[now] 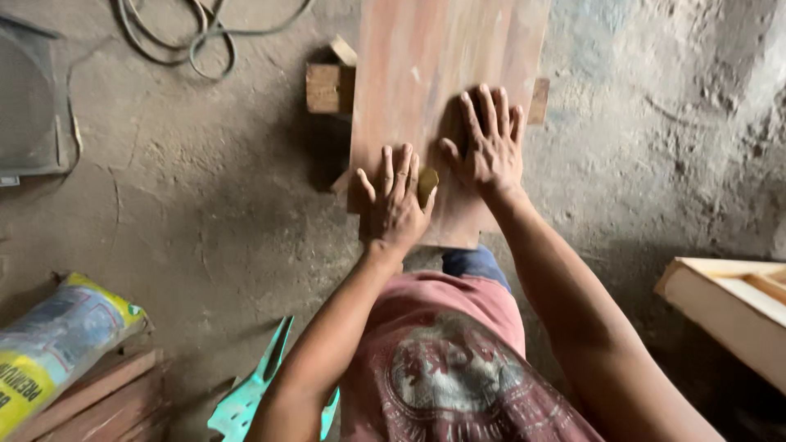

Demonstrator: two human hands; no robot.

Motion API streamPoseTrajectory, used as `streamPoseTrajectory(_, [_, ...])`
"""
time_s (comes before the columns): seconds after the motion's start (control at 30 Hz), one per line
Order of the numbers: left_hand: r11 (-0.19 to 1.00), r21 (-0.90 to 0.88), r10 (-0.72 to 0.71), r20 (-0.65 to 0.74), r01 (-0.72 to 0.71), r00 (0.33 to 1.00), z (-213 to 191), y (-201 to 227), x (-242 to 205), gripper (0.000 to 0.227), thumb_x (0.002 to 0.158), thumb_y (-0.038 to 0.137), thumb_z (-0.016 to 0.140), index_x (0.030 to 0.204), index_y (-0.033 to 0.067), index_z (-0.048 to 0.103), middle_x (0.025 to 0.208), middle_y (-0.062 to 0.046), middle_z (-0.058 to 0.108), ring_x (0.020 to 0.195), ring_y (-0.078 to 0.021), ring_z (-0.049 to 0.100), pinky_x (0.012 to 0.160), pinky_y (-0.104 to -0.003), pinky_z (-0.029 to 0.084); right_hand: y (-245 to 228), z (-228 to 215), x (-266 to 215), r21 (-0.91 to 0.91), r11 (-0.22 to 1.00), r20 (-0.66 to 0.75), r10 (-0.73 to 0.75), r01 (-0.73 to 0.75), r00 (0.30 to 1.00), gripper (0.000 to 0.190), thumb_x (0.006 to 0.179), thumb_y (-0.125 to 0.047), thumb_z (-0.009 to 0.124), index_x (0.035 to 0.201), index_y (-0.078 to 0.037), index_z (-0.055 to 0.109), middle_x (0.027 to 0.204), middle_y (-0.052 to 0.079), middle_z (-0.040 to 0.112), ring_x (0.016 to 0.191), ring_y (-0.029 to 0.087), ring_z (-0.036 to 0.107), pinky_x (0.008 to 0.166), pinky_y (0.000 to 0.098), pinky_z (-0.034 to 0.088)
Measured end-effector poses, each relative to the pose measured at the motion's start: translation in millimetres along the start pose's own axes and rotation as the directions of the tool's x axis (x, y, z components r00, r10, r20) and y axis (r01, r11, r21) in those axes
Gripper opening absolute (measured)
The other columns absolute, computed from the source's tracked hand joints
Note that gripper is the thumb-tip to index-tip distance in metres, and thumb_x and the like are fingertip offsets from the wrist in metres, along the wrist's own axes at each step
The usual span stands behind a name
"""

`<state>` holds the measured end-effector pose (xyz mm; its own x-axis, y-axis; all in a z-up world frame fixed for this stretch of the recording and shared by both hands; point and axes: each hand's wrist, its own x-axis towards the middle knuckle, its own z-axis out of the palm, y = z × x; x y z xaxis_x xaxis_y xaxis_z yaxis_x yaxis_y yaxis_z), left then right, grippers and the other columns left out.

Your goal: The person sands a wooden board by hand using a piece of sandpaper, rubbing it across the surface and edges.

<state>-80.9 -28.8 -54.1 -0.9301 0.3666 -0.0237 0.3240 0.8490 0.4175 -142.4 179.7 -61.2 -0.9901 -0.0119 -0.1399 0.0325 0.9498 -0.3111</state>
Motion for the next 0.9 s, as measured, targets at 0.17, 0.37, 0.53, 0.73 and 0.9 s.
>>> streamPoseTrajectory(0.17, [0.997, 0.068, 0.017, 0.048, -0.021, 0.999, -24, 5, -70, 0.082, 0.095, 0.053, 0.053, 0.151, -0.0054, 0.042, 0.161, -0.023, 0.036, 0.151, -0.0420, 0.026, 0.109, -0.079, 0.005, -2, -6, 3, 0.003, 1.000, 0.004, -0.002, 0.002, 1.000, 0.082, 0.097, -0.058, 0.058, 0.163, -0.015, 0.033, 0.170, 0.017, 0.022, 0.157, 0.039, 0.013, 0.124, 0.0615, 0.008])
streamPoseTrajectory(0.37, [1.000, 0.003, -0.006, 0.012, 0.005, 1.000, 6, -6, 24, 0.080, 0.101, 0.055, 0.051, 0.154, -0.0039, 0.042, 0.166, -0.019, 0.035, 0.156, -0.0403, 0.025, 0.118, -0.076, 0.008, -2, -6, 1, 0.003, 1.000, -0.011, -0.009, 0.009, 1.000, 0.081, 0.101, -0.058, 0.057, 0.166, -0.015, 0.032, 0.172, 0.016, 0.022, 0.159, 0.039, 0.013, 0.126, 0.0612, 0.008])
streamPoseTrajectory(0.53, [0.995, 0.070, 0.065, 0.037, -0.068, 0.997, -17, -7, -42, 0.076, 0.100, 0.052, 0.053, 0.153, -0.0015, 0.044, 0.166, -0.018, 0.033, 0.157, -0.0368, 0.025, 0.118, -0.079, 0.008, -1, -3, 8, -0.021, 1.000, 0.009, 0.003, -0.003, 1.000, 0.084, 0.096, -0.060, 0.058, 0.164, -0.016, 0.032, 0.171, 0.016, 0.021, 0.157, 0.039, 0.013, 0.124, 0.0615, 0.007])
streamPoseTrajectory(0.73, [0.998, -0.040, 0.052, 0.021, -0.051, 0.998, 6, -5, 44, 0.077, 0.100, 0.049, 0.060, 0.155, -0.0011, 0.041, 0.167, -0.014, 0.033, 0.156, -0.0359, 0.024, 0.117, -0.079, 0.010, 1, -1, 4, -0.006, 1.000, -0.011, -0.008, 0.008, 1.000, 0.084, 0.100, -0.061, 0.056, 0.166, -0.016, 0.030, 0.172, 0.016, 0.021, 0.159, 0.038, 0.013, 0.126, 0.0607, 0.006])
streamPoseTrajectory(0.9, [0.983, 0.164, 0.058, 0.162, -0.085, 0.985, -20, -4, -22, 0.083, 0.091, 0.042, 0.063, 0.159, 0.0021, 0.038, 0.171, -0.011, 0.031, 0.160, -0.0329, 0.022, 0.122, -0.075, 0.013, 3, -2, 8, -0.007, 1.000, -0.011, -0.010, 0.010, 1.000, 0.084, 0.099, -0.059, 0.056, 0.165, -0.016, 0.031, 0.172, 0.016, 0.022, 0.158, 0.039, 0.013, 0.125, 0.0609, 0.007])
